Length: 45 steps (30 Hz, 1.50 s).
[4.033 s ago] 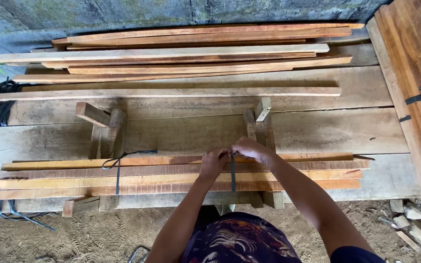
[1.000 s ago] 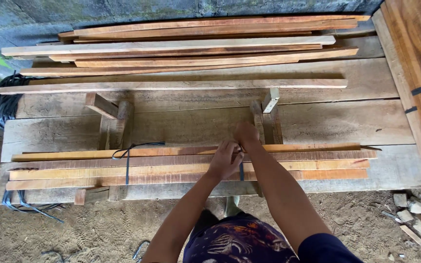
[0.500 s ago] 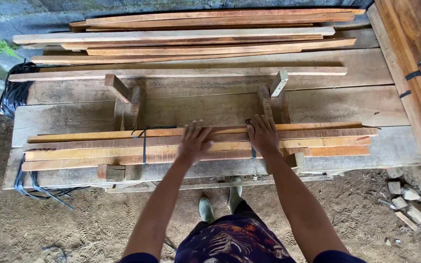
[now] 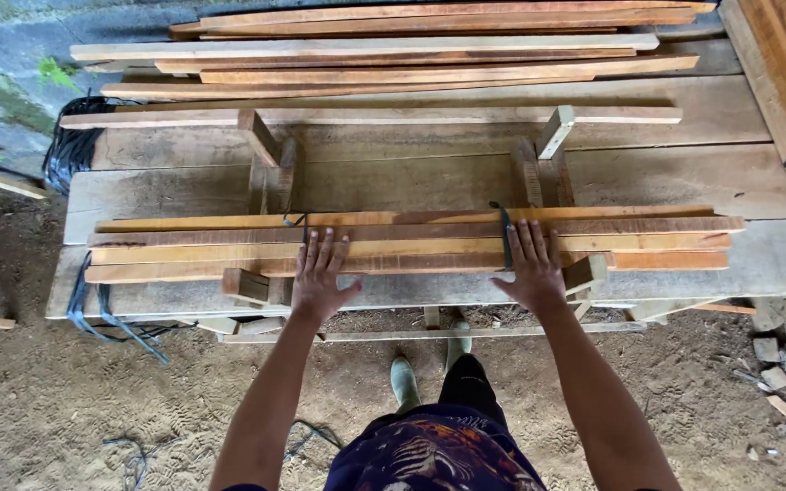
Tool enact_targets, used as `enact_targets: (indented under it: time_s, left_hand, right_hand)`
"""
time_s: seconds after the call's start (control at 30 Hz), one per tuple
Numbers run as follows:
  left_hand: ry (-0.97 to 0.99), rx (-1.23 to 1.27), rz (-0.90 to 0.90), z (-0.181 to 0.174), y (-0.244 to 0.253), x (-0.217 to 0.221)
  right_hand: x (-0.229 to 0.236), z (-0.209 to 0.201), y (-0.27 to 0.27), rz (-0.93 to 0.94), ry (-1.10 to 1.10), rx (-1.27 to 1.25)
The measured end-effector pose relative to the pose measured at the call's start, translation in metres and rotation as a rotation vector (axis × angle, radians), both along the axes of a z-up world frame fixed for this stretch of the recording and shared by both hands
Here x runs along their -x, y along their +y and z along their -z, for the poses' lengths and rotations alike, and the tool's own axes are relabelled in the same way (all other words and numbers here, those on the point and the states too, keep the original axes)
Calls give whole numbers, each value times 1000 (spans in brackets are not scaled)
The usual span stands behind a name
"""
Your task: Group multiple thin wood planks together and secure them into a bundle using rubber straps tied at two points.
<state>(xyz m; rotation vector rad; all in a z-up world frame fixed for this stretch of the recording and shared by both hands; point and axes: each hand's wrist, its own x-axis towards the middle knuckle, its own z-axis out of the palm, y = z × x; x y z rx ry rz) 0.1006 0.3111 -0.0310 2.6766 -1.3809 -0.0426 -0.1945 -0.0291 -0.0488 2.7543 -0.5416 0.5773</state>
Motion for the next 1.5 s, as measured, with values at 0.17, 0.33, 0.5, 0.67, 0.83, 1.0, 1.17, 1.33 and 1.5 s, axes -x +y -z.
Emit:
enact_targets:
  time_s: [0.17,0.33,0.5,0.67,0.83,1.0,1.17,1.33,1.5]
  left_hand:
    - [-354,39,44,55,7,-14]
    - [-594,199,111,65,-2,-22]
    - [-635,290,71,52,-15,-20]
    - [-509,176,64,55,-12,-19]
    - [-391,93,107,58,-12,-24]
    - [-368,56,137,44,-13,-26]
    - [-61,-140,122,30,-30,-58]
    - [144,-355,139,-15,-63,-92]
    - [328,-492,77,-14,-100,-140]
  right_hand:
    - [-5,27,0,51,-36,3]
    - [1,28,0,62,8,-38]
    - [-1,20,1,92,48,-69]
    - [-4,22,1,116,51,-66]
    - [-6,22,-2,143,103,-95]
    - [-6,9,-4,161,193,-208]
    - [-23,-6,-37,140,295,-243]
    - [-49,-25,-78,107,415,-315]
    - [-88,-82,-100,241,784,-605]
